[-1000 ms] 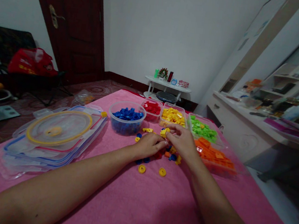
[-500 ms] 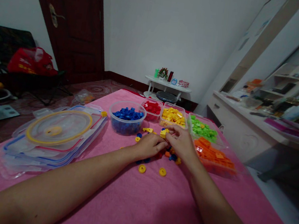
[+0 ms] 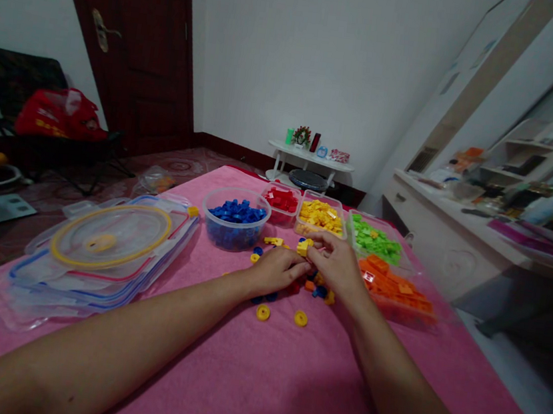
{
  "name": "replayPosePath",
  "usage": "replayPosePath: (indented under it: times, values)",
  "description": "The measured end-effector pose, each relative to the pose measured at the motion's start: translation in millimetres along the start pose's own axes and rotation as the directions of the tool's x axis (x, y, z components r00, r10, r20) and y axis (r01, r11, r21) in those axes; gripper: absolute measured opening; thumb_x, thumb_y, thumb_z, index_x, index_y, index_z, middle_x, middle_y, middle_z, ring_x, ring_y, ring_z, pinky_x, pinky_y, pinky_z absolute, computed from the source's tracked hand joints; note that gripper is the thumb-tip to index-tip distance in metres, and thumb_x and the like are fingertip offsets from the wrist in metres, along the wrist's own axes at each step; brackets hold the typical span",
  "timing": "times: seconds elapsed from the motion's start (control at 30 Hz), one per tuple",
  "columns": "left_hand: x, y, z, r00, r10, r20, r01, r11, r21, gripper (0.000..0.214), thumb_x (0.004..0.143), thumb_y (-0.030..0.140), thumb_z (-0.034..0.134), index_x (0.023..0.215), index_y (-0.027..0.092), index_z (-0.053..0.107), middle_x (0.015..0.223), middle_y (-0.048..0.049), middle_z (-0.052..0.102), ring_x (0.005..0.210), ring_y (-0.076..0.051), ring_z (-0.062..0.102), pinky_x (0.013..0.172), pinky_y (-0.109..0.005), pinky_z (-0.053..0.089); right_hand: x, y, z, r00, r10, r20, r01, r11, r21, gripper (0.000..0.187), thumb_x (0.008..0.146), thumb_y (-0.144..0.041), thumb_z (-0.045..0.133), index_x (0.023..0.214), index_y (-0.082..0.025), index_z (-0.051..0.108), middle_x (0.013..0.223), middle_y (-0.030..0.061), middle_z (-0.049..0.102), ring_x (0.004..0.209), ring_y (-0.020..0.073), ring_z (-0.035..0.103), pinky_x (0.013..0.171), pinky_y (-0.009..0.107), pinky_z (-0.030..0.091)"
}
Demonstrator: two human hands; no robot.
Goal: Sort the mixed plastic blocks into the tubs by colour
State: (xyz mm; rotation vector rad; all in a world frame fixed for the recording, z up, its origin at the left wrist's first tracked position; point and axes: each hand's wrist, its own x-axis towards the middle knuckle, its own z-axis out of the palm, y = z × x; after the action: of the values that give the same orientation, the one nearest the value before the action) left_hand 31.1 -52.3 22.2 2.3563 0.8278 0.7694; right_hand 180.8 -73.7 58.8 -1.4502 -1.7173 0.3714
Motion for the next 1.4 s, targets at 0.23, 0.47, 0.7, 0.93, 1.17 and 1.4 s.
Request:
replayPosePath:
  times: [0.23, 0.47, 0.7, 0.93, 1.17, 1.4]
  values:
    - [0, -2, 2.0, 0.999, 0.048, -0.016, -0.048, 0.999, -0.009, 0.033, 0.088, 0.034, 0.044, 0.075, 0.015, 0.067, 0.071, -0.0025, 0.068, 0.065, -0.012, 0.057, 0.062, -0.021, 0.037, 2, -1, -8, 0.997, 0.075, -0.004, -0.075, 0.994, 0.075, 0.035, 0.069, -0.027, 0.055, 0.099, -0.014, 0.066, 0.074, 0.0021, 0.062, 0.052, 0.0117, 0.056, 0.050, 0.024, 0.044]
    - [0, -5, 3.2, 0.997, 0.067, -0.037, -0.067, 0.998, -0.012, 0.030, 0.088, 0.033, 0.046, 0.084, 0.016, 0.070, 0.079, -0.0032, 0.071, 0.071, -0.013, 0.060, 0.066, -0.021, 0.039, 4, -12, -20, 0.981, 0.187, -0.053, -0.166, 0.949, 0.267, 0.033, 0.063, -0.026, 0.061, 0.094, -0.015, 0.064, 0.065, -0.0014, 0.057, 0.049, 0.0109, 0.055, 0.048, 0.024, 0.047]
    - [2, -12, 8.3, 0.995, 0.069, -0.071, -0.076, 0.992, -0.099, 0.031, 0.088, 0.031, 0.045, 0.080, 0.014, 0.069, 0.075, -0.0024, 0.070, 0.066, -0.012, 0.060, 0.062, -0.020, 0.040, 7, -16, -41, 0.918, 0.395, 0.037, -0.297, 0.622, 0.725, 0.017, 0.065, -0.028, 0.063, 0.079, -0.021, 0.058, 0.075, 0.0017, 0.063, 0.050, 0.0095, 0.053, 0.049, 0.024, 0.048]
    - [1, -9, 5.9, 0.995, 0.074, -0.068, -0.080, 0.993, -0.087, 0.028, 0.087, 0.029, 0.046, 0.084, 0.015, 0.070, 0.079, -0.0021, 0.071, 0.069, -0.012, 0.061, 0.065, -0.020, 0.041, 7, -23, -45, 0.882, 0.449, 0.145, -0.370, 0.466, 0.803, 0.009, 0.068, -0.023, 0.059, 0.076, -0.021, 0.058, 0.074, 0.0027, 0.064, 0.049, 0.0093, 0.050, 0.048, 0.024, 0.048]
    - [1, -5, 3.2, 0.995, 0.065, -0.069, -0.072, 0.992, -0.102, 0.027, 0.086, 0.028, 0.047, 0.082, 0.015, 0.070, 0.077, -0.0026, 0.071, 0.069, -0.012, 0.061, 0.065, -0.020, 0.041, 6, -24, -44, 0.869, 0.457, 0.189, -0.380, 0.370, 0.848, 0.011, 0.070, -0.017, 0.059, 0.081, -0.018, 0.059, 0.070, 0.0023, 0.066, 0.047, 0.0088, 0.053, 0.045, 0.021, 0.049]
    - [5, -7, 11.2, 0.986, -0.067, -0.153, 0.017, 0.952, -0.306, 0.032, 0.086, 0.031, 0.045, 0.071, 0.013, 0.067, 0.065, -0.0024, 0.068, 0.058, -0.012, 0.059, 0.057, -0.020, 0.041, 10, -22, -38, 0.796, 0.561, 0.227, -0.408, 0.219, 0.887, 0.009, 0.077, -0.010, 0.051, 0.081, -0.014, 0.058, 0.069, 0.0035, 0.067, 0.043, 0.0074, 0.053, 0.043, 0.018, 0.049]
